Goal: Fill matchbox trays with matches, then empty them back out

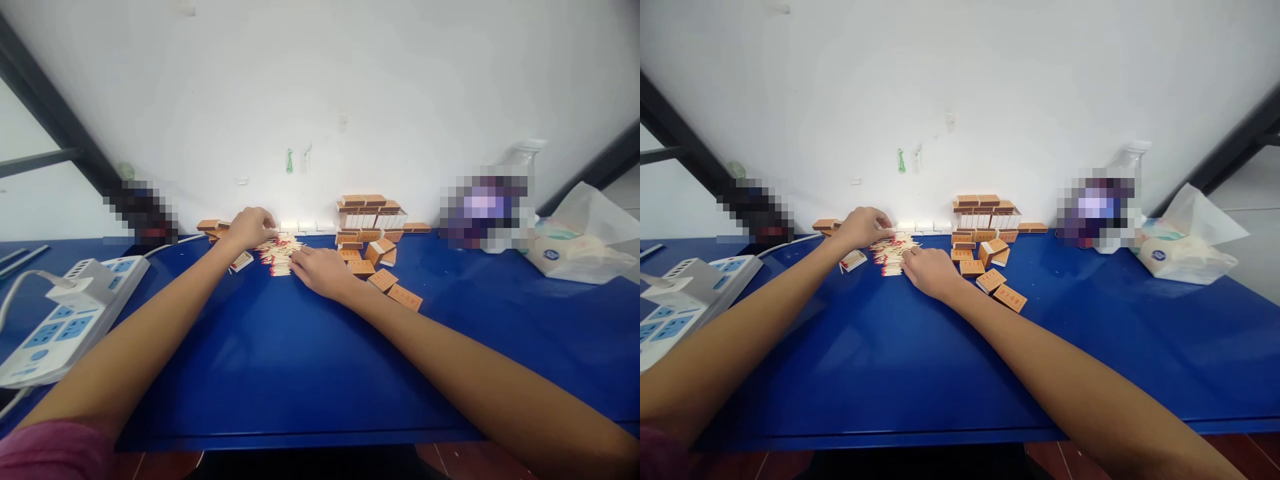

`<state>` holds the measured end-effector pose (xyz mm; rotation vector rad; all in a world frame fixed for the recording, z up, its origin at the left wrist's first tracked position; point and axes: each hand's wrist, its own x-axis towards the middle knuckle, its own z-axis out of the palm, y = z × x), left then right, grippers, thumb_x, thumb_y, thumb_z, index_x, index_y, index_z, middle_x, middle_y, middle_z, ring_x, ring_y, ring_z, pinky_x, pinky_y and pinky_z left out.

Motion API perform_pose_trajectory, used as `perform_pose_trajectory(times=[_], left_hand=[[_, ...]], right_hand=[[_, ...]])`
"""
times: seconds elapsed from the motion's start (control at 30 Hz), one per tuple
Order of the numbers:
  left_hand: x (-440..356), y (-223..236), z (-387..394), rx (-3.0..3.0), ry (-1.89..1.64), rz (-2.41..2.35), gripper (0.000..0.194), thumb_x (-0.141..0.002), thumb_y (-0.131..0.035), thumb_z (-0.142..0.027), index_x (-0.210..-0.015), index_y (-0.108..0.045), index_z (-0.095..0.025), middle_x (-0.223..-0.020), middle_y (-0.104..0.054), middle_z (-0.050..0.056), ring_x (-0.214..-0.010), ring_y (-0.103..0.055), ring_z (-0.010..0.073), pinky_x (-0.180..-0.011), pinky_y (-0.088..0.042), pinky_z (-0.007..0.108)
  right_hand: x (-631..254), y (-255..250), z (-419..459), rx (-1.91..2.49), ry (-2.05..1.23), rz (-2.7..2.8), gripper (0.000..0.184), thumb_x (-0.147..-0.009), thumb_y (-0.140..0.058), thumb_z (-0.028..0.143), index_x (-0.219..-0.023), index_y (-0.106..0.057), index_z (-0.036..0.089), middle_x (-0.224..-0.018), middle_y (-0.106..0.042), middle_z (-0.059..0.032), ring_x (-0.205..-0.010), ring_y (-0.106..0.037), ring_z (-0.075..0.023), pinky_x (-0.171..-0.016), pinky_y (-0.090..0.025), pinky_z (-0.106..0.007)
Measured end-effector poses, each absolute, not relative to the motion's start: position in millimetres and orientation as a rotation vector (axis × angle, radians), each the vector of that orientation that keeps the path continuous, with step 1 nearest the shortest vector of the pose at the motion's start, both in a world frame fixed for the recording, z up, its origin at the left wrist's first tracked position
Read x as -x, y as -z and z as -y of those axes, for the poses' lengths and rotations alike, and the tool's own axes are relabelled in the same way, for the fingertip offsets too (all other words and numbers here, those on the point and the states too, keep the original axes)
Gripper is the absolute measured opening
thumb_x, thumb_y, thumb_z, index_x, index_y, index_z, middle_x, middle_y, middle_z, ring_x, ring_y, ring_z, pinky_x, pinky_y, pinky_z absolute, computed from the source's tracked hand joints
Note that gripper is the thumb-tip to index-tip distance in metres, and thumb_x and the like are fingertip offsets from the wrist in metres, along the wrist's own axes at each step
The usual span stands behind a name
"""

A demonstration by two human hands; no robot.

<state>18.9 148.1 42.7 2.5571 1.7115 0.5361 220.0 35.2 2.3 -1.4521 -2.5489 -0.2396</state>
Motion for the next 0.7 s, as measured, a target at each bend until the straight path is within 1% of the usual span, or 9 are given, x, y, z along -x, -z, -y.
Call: perform_pose_trajectory(times=[0.1,0.17,0.2,0.27,0.37,0.47,0.5,0.6,0.7], left_hand=[[-18.3,-46.0,-142.4,-2.598,-0.571,-1.733,0.025,-0.080,-0.078,-0.036,-0.099,-0.079,-0.020,-0.113,-0.076,0.009,-0.101,-0.068,0.0264,-0.084,-0.049,0.034],[-12.2,-55.0,-136.0,-2.631,-0.584,-1.739,0.030,-0.082,-0.075,-0.038,-0.104,-0.079,-0.019,-0.117,-0.074,0.011,-0.106,-0.067,0.0279,-0.087,-0.048,0.036],[-7.0,-61.8,-132.3,-2.641,-0.564,-1.728,0.031,-0.082,-0.074,-0.040,-0.104,-0.079,-0.019,-0.113,-0.075,0.010,-0.103,-0.067,0.0273,-0.085,-0.048,0.035],[6.6,-78.5,-124.5,-2.627,-0.386,-1.649,0.032,-0.081,-0.073,-0.046,-0.098,-0.079,-0.020,-0.097,-0.076,0.007,-0.086,-0.068,0.0233,-0.075,-0.047,0.033],[29.0,-100.5,-113.2,-2.492,0.134,-1.557,0.042,-0.069,-0.079,-0.058,-0.090,-0.079,-0.022,-0.079,-0.073,0.003,-0.071,-0.066,0.0213,-0.063,-0.042,0.030],[42.5,-104.0,-104.0,-2.459,0.279,-1.557,0.055,-0.059,-0.083,-0.059,-0.102,-0.077,-0.025,-0.089,-0.075,0.003,-0.075,-0.066,0.0224,-0.064,-0.042,0.029],[44.0,-100.7,-101.7,-2.483,0.271,-1.574,0.056,-0.058,-0.082,-0.060,-0.102,-0.076,-0.025,-0.093,-0.075,0.004,-0.077,-0.067,0.0229,-0.066,-0.042,0.029],[42.4,-84.6,-97.5,-2.582,0.255,-1.665,0.049,-0.064,-0.077,-0.065,-0.085,-0.073,-0.021,-0.092,-0.075,0.007,-0.083,-0.067,0.0253,-0.070,-0.041,0.031],[39.1,-71.0,-97.1,-2.590,0.289,-1.765,0.050,-0.070,-0.071,-0.067,-0.085,-0.072,-0.020,-0.089,-0.075,0.009,-0.084,-0.068,0.0268,-0.070,-0.040,0.031]], right_hand=[[-220.1,-2.6,-35.1,1.473,0.224,2.565,0.041,-0.112,-0.031,0.038,-0.120,-0.065,0.018,-0.118,-0.073,-0.0122,-0.098,-0.071,-0.0249,-0.074,-0.044,-0.033],[-220.4,-2.2,-35.2,1.480,0.213,2.565,0.041,-0.112,-0.030,0.038,-0.119,-0.065,0.018,-0.118,-0.074,-0.0119,-0.099,-0.071,-0.0251,-0.075,-0.044,-0.033],[-220.5,-1.8,-35.4,1.480,0.209,2.562,0.041,-0.112,-0.031,0.039,-0.119,-0.066,0.019,-0.117,-0.074,-0.0117,-0.099,-0.071,-0.0251,-0.075,-0.044,-0.033],[-220.7,-0.6,-35.7,1.471,0.207,2.552,0.040,-0.112,-0.032,0.039,-0.118,-0.065,0.019,-0.116,-0.075,-0.0113,-0.098,-0.071,-0.0251,-0.075,-0.043,-0.033],[-220.5,0.8,-36.1,1.468,0.206,2.527,0.037,-0.111,-0.034,0.040,-0.119,-0.064,0.019,-0.114,-0.075,-0.0099,-0.094,-0.071,-0.0248,-0.072,-0.042,-0.033],[-219.9,1.2,-36.2,1.475,0.199,2.516,0.036,-0.111,-0.036,0.040,-0.118,-0.064,0.019,-0.112,-0.076,-0.0087,-0.092,-0.071,-0.0242,-0.071,-0.040,-0.032],[-219.7,1.2,-36.2,1.476,0.197,2.516,0.035,-0.111,-0.036,0.039,-0.117,-0.064,0.019,-0.112,-0.076,-0.0087,-0.092,-0.071,-0.0239,-0.071,-0.040,-0.032],[-219.5,1.9,-36.4,1.472,0.202,2.510,0.036,-0.111,-0.035,0.039,-0.116,-0.064,0.019,-0.112,-0.076,-0.0093,-0.093,-0.070,-0.0230,-0.071,-0.039,-0.032],[-219.5,2.9,-36.7,1.453,0.222,2.508,0.037,-0.111,-0.035,0.039,-0.113,-0.066,0.019,-0.111,-0.076,-0.0090,-0.092,-0.070,-0.0228,-0.070,-0.038,-0.031]])
